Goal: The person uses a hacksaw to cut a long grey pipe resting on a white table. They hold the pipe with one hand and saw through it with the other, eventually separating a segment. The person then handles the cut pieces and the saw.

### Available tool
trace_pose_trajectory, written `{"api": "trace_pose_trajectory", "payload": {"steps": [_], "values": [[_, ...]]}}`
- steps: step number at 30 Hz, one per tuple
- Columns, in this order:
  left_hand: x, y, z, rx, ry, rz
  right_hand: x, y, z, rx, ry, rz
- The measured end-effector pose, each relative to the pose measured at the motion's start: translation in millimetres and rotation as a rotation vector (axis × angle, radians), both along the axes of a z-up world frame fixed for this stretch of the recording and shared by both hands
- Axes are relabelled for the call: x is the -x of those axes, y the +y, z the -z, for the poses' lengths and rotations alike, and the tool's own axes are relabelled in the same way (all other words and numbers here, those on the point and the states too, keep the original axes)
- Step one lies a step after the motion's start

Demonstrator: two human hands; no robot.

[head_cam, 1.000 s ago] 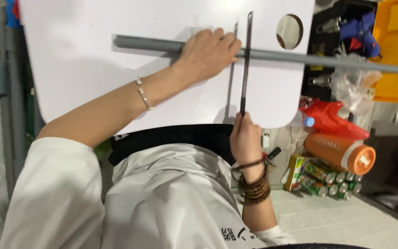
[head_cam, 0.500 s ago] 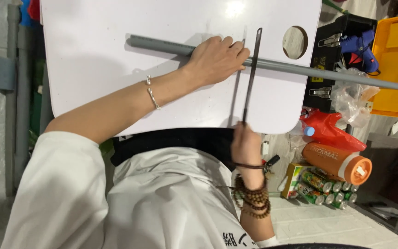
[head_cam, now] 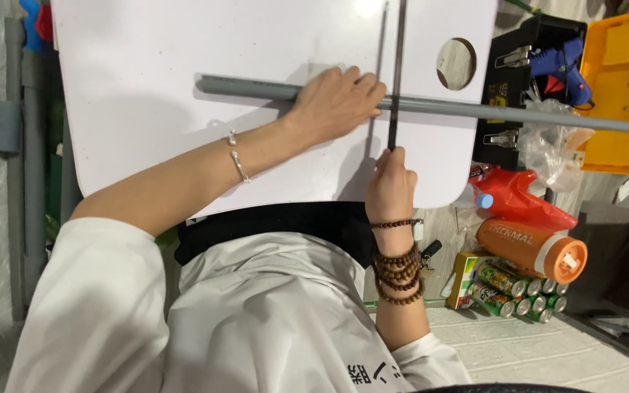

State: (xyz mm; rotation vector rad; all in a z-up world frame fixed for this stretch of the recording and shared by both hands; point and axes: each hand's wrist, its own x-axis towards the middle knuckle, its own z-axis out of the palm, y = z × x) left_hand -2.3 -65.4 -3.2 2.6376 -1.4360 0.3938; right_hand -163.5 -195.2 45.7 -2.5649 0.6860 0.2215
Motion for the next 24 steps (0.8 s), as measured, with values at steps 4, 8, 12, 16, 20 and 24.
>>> {"api": "trace_pose_trajectory", "payload": {"steps": [4, 8, 12, 16, 20, 24], "values": [[-7, 1, -4, -0.015, -0.029, -0.02, 29, 7, -17, 0.006, 0.082, 0.037], [3, 4, 5, 0.055, -0.077, -0.035, 22, -5, -2, -0.01, 0.048, -0.028], [-7, -1, -2, 0.037, 0.079, 0.02, 20, -2, -7, -0.012, -0.023, -0.062], [-5, 3, -3, 0.089, -0.192, -0.052, 36, -8, -1, 0.079, -0.151, -0.228], [-5, 2, -12, -0.024, 0.13, 0.04, 22, -8, 10, 0.029, -0.027, -0.115], [-6, 3, -3, 0.066, -0.183, -0.037, 59, 1, -7, -0.032, -0.049, -0.126]]}}
